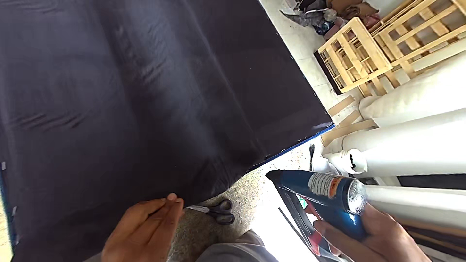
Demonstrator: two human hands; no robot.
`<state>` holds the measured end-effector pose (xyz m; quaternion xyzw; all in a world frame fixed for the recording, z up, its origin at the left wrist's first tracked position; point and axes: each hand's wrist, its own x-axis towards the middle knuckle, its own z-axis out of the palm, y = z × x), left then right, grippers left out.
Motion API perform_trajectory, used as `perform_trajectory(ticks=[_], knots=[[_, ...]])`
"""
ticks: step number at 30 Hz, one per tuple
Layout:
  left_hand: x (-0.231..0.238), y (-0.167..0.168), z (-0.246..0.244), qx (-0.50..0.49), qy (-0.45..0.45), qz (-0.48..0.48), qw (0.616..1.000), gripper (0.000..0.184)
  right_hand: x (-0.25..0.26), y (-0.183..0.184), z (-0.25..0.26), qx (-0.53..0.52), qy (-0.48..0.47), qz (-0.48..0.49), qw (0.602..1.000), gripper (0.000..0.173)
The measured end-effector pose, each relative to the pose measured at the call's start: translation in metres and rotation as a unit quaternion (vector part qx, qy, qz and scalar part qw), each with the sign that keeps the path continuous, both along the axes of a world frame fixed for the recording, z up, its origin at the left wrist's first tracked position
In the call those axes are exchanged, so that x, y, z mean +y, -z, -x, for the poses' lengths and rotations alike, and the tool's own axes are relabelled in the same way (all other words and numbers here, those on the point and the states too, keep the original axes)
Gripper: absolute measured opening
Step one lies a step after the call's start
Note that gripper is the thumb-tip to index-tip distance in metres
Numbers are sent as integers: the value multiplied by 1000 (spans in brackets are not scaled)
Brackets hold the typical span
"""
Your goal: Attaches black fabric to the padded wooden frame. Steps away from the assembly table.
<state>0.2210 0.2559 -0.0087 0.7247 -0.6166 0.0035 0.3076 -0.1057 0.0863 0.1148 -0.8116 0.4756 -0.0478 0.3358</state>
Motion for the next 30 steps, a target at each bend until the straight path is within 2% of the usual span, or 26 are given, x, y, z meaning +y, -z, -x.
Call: perform_trajectory(ticks=[5, 7, 9, 12, 16, 22, 27, 30], knots=[[-6, -29, -20, -25, 14, 46, 999, 19, 19, -6, -6, -30, 16, 24, 999, 35], [-10, -38, -28, -82, 47, 73, 993, 19, 24, -3, -6, -46, 36, 24, 998, 34], [-10, -37, -33, -137, 96, 59, 984, 27, 28, 1, -8, -53, 58, 25, 997, 33], [-4, -14, -40, -172, 173, 31, 969, 30, 28, 7, -12, -65, 84, 18, 994, 32], [-6, 13, -54, -128, 239, 71, 960, 22, 20, 9, -24, -53, 116, 4, 992, 31], [-10, 3, -61, -65, 287, -8, 956, 22, 5, 6, -42, -25, 108, -2, 994, 26], [-11, 3, -59, -96, 300, -28, 949, 22, 8, 5, -49, 10, 104, -12, 994, 31], [-8, 3, -56, -116, 285, -29, 951, 22, 20, -3, -61, -7, 52, -23, 998, 30]])
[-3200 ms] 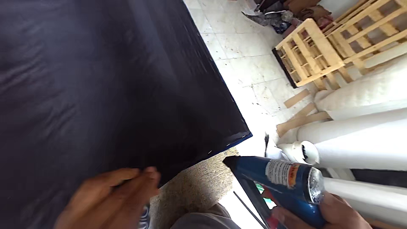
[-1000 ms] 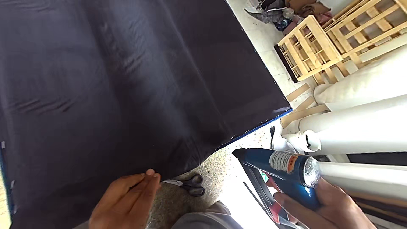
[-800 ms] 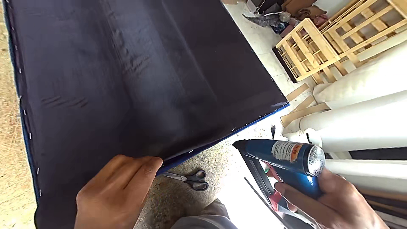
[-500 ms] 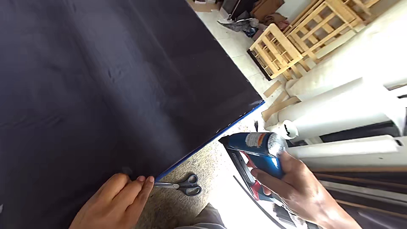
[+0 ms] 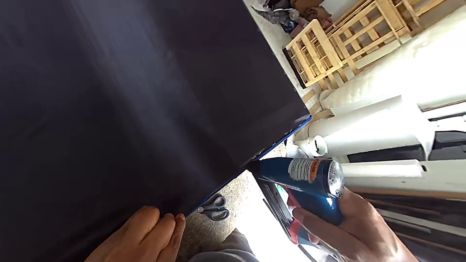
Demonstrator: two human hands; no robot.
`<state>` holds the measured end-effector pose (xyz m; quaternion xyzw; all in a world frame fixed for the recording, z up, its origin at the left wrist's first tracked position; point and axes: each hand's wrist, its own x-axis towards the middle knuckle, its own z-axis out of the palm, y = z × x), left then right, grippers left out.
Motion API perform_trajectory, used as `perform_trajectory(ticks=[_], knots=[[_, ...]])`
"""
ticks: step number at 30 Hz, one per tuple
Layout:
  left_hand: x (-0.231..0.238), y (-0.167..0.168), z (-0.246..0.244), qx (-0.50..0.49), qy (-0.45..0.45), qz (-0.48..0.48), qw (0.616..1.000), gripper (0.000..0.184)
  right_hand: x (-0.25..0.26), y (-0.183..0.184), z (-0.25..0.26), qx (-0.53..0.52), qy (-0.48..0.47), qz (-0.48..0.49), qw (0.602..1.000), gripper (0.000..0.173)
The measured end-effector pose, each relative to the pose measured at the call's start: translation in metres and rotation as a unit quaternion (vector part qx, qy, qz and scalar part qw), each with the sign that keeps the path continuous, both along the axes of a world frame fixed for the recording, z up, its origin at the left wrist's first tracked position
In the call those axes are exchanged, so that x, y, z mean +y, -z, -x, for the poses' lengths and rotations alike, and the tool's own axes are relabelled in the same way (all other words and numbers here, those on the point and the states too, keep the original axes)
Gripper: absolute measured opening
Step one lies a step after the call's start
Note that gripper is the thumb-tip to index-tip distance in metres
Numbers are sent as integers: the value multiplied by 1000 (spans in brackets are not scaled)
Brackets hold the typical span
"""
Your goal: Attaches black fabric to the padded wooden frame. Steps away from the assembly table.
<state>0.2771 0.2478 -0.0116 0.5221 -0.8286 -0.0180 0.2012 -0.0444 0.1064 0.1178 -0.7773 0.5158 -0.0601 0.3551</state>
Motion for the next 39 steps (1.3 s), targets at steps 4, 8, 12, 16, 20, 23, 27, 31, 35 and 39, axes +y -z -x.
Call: perform_trajectory(ticks=[4, 8, 12, 16, 20, 23, 27, 31, 35, 39], knots=[[-2, 0, 2, -2, -1, 13, 1000, 23, 16, 1, -18, 22, -51, -17, 998, 33], [-1, 5, 6, 9, -10, 41, 999, 24, 29, -10, -39, 38, -114, -14, 993, 34], [-5, 8, 5, 7, -7, 73, 997, 26, 40, -13, -59, 34, -159, -6, 987, 37], [-5, 11, 5, 11, 2, 96, 995, 27, 55, -8, -77, 55, -193, 18, 980, 40], [8, 2, 7, 6, -27, 81, 996, 28, 50, -23, -61, 29, -228, -27, 973, 40], [54, -24, -11, 119, -120, 27, 985, 24, 37, -26, -35, 23, -204, -21, 978, 37], [111, -28, -36, 155, -289, 30, 944, 23, 10, -9, -20, 8, -196, -32, 980, 38], [115, -1, -9, 77, -344, 40, 935, 25, 3, 5, -20, -6, -230, -52, 972, 38], [106, -23, -12, 88, -357, 30, 930, 24, 13, 15, -19, -32, -259, -23, 965, 35], [94, -60, -39, 54, -316, 58, 946, 22, 34, -1, -13, -26, -218, -18, 975, 37]])
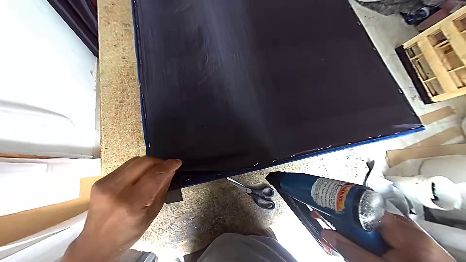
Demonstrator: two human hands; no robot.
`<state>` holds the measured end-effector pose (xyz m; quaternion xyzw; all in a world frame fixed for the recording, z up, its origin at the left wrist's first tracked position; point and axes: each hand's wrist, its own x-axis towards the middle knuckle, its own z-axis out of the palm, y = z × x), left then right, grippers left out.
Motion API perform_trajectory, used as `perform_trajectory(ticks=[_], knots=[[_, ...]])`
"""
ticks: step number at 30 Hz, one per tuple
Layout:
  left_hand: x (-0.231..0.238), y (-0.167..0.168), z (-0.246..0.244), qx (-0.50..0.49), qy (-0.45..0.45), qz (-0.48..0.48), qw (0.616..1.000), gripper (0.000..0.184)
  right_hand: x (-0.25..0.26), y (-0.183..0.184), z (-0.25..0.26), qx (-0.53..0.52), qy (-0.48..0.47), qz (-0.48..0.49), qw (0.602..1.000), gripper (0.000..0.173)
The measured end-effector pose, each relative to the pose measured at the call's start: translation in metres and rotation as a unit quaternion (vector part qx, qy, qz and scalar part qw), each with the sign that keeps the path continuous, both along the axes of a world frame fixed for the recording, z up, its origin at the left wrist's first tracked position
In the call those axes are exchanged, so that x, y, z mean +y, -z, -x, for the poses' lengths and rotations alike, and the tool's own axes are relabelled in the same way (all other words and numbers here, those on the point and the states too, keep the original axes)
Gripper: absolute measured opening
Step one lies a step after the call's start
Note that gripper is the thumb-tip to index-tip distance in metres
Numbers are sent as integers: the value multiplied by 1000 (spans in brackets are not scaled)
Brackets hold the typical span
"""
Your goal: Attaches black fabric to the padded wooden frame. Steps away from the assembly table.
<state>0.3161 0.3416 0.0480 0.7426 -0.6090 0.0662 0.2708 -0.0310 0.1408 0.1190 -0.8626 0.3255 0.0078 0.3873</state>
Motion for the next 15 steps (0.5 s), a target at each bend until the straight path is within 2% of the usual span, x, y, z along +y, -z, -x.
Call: perform_trajectory(ticks=[2, 5, 9, 15], knots=[[-8, -7, -6, -52, 68, -41, 995, 27, 14, -5, 0, -2, 35, 4, 999, 39], [-7, 8, -16, -104, 143, -79, 981, 31, 36, 0, -6, -20, 93, 9, 995, 38], [9, 34, -25, -146, 208, -32, 967, 29, 62, 16, -25, -34, 148, 37, 988, 35], [8, 60, -36, -111, 257, 38, 959, 27, 73, 16, -53, -46, 196, 30, 979, 33]])
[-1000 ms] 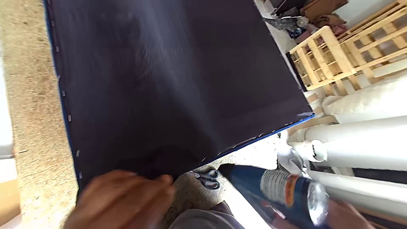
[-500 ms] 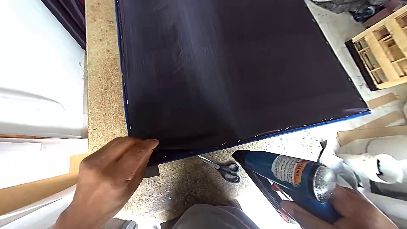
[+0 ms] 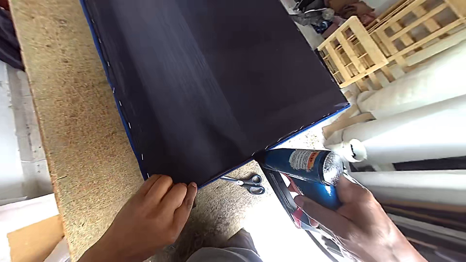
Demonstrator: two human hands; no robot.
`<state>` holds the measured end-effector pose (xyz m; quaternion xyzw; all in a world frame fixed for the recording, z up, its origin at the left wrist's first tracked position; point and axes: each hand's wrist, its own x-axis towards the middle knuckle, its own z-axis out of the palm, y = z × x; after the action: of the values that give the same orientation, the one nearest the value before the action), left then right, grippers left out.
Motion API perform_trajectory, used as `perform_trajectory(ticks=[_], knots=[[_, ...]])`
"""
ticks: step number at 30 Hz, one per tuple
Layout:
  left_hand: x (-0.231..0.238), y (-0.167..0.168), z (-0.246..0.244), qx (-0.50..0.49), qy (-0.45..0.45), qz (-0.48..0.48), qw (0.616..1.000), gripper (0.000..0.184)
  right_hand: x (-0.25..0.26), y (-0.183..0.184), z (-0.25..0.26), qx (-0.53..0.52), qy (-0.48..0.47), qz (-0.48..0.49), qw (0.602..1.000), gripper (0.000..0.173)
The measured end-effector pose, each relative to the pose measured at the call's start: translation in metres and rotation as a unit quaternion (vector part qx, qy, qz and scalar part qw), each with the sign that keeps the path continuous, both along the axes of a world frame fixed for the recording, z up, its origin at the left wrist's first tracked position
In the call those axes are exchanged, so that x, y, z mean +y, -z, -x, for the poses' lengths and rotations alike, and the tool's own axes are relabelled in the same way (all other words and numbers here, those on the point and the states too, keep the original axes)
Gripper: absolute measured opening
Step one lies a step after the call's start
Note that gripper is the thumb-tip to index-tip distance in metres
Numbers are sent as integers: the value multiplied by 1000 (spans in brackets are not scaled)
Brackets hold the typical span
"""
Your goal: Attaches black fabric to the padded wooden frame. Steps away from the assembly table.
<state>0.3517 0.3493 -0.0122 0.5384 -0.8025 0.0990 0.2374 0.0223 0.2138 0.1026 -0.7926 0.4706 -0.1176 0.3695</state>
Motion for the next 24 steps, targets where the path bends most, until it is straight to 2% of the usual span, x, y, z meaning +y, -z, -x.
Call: perform_trajectory(ticks=[11, 17, 21, 24], knots=[[-2, -3, -1, -39, 23, -44, 998, 28, 5, -6, -30, 115, -8, 0, 993, 35], [-2, -4, -2, -36, 24, -64, 997, 28, 11, -31, -33, 115, -20, -7, 993, 34], [-3, -7, -3, -35, 34, -70, 996, 27, 10, -15, -40, 115, -35, -16, 993, 32], [-3, -7, -2, -41, 27, -67, 997, 28, 18, -28, -50, 113, -70, -18, 991, 34]])
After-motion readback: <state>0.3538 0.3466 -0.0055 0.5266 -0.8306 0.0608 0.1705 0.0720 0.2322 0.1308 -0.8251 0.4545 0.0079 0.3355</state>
